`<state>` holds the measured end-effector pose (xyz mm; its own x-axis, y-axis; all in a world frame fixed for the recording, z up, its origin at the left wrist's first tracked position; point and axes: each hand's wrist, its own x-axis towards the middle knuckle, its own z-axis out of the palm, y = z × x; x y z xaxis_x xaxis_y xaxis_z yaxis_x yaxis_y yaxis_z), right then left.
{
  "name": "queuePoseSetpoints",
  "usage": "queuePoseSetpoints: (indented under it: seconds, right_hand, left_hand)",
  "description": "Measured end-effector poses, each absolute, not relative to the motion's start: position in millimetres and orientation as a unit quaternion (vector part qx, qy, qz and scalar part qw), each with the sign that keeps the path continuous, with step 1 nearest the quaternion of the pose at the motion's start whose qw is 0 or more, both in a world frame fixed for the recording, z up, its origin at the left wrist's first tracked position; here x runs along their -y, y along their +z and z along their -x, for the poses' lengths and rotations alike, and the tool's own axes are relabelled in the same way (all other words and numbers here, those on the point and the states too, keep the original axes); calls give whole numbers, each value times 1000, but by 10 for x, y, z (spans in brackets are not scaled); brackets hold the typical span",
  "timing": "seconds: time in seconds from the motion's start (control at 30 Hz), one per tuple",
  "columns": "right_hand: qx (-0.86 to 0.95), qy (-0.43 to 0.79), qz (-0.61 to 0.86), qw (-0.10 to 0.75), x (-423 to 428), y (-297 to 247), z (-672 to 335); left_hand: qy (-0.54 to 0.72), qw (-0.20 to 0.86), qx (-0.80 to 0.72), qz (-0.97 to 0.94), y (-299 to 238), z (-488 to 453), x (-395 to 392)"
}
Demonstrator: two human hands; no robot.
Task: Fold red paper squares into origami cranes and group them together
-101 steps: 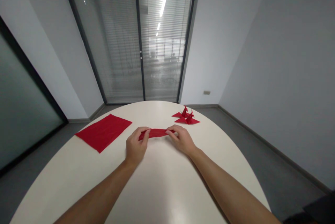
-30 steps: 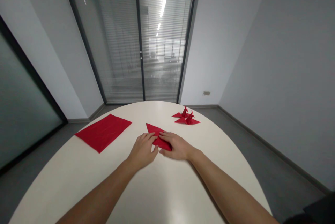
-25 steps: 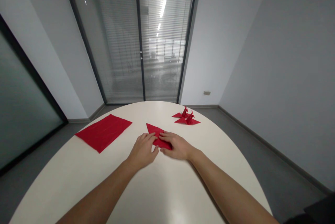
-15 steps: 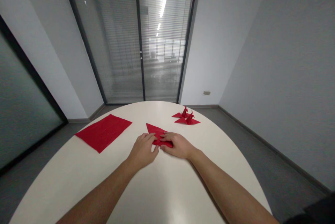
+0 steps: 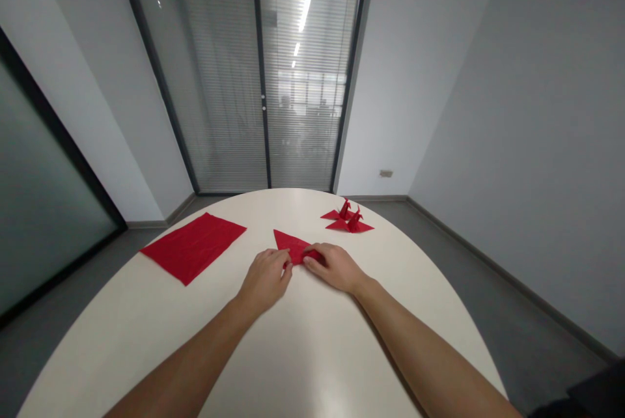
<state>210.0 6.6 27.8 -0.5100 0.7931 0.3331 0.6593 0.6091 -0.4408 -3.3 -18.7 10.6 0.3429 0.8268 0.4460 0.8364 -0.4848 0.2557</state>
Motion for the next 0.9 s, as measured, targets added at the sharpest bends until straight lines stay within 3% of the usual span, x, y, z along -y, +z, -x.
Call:
queuePoseSetpoints:
  seconds: [0.63,0.9]
  right_hand:
    - [825,147,434,331,-218,38,-2148]
    - [853,42,415,315,-198,118,-2112]
  left_hand:
    - [-243,1,523,817,128,52,181]
    - [-233,11,506,830,102,59,165]
